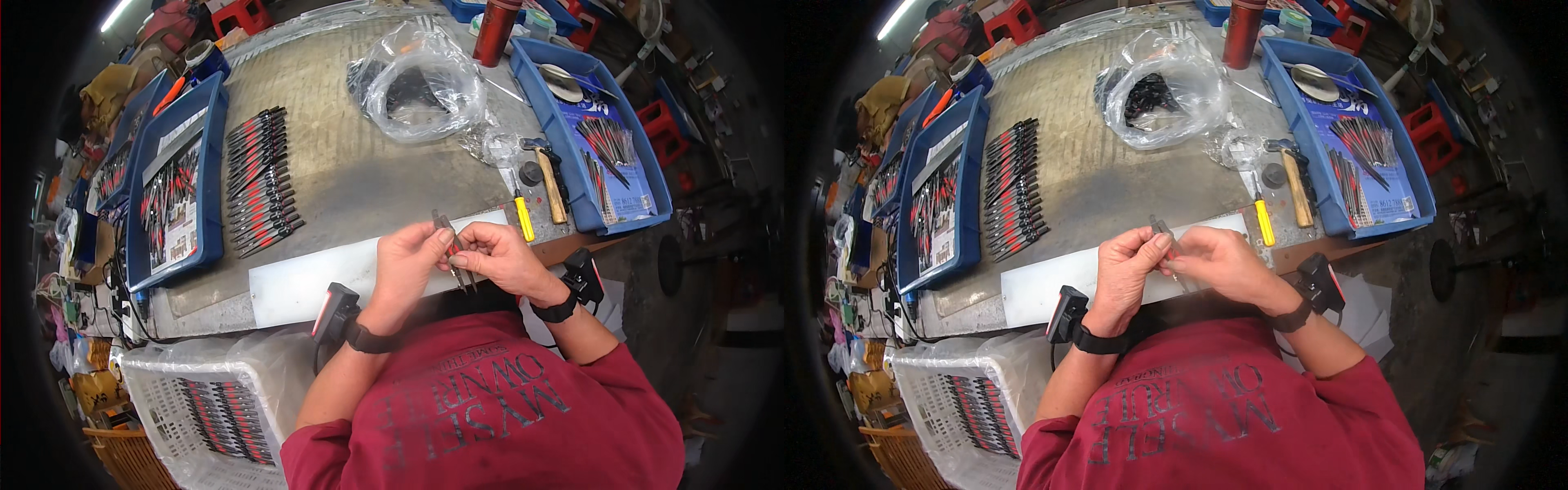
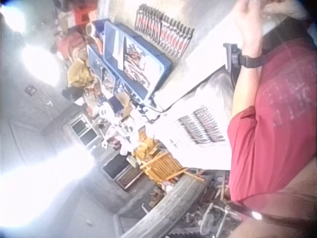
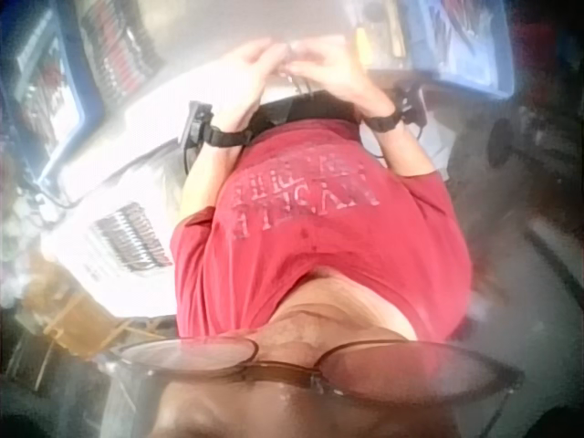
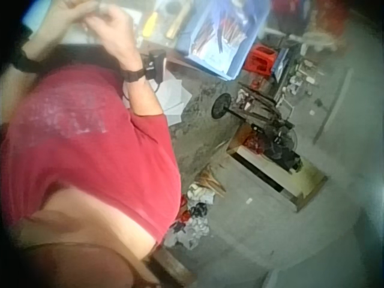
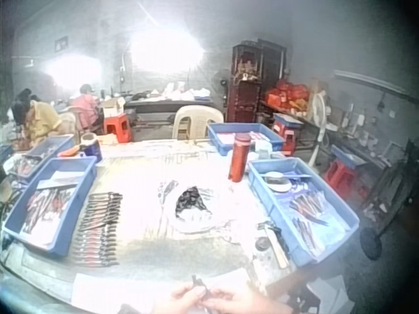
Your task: The person repeatedly picks up a metal blade and a black handle, inserts the blade into the handle, and places the assembled knife on the table. The process is repeated multiple times with different blades and handles.
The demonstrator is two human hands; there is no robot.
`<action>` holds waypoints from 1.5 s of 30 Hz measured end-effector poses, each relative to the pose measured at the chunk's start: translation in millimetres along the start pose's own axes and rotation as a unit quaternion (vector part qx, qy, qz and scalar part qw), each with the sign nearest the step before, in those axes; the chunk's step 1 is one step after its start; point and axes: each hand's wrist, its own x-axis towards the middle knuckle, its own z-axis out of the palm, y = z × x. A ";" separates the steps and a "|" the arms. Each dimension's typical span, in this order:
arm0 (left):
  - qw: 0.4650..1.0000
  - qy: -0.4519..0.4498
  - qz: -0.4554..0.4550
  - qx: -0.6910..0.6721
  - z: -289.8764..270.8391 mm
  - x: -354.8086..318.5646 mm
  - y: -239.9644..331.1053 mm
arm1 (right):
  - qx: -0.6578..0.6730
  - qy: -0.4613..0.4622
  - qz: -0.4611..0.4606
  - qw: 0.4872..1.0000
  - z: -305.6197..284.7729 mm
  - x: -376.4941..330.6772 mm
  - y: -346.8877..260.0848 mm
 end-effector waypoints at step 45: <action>0.999 0.010 -0.040 -0.004 -6.8 11.4 3.7 | 0.005 0.040 0.003 0.999 9.4 13.2 -6.7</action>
